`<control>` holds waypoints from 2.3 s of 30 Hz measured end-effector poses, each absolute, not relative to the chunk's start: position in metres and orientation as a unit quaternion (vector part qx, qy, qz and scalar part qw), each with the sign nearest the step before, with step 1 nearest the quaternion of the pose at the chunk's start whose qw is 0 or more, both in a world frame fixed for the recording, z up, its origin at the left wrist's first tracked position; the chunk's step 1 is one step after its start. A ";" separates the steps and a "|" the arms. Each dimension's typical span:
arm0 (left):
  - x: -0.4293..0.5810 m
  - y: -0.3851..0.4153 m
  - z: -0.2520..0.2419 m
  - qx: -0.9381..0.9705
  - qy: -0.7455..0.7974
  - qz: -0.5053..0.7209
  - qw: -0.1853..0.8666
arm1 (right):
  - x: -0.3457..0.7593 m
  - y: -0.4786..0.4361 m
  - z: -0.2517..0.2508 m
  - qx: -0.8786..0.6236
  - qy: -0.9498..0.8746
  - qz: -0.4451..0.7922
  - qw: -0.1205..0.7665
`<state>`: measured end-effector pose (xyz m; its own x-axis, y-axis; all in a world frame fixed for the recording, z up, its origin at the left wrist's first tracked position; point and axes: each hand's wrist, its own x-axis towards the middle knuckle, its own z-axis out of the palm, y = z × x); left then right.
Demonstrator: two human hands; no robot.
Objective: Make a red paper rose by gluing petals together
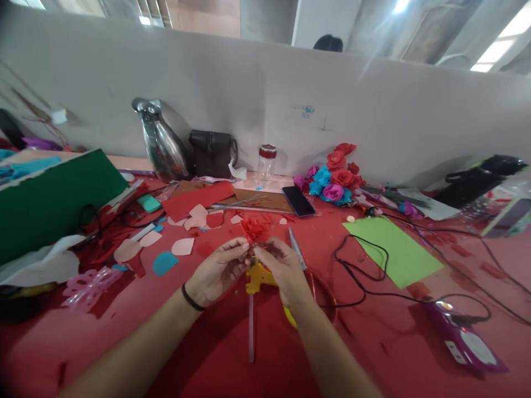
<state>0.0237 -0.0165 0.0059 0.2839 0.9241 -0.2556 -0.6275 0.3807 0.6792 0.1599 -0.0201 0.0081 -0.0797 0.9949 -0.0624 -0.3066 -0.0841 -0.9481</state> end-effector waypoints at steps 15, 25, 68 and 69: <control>0.032 -0.019 0.003 0.264 0.363 0.529 0.720 | 0.156 -0.019 0.001 -0.461 -0.450 0.526 0.555; 0.036 -0.019 0.006 0.278 0.395 0.572 0.663 | 0.153 -0.021 0.008 -0.434 -0.349 0.593 0.582; 0.029 -0.014 -0.004 0.380 0.313 0.608 0.623 | 0.152 -0.035 0.009 -0.347 -0.403 0.615 0.582; 0.028 -0.013 -0.003 0.389 0.312 0.608 0.617 | 0.154 -0.035 0.008 -0.350 -0.413 0.605 0.584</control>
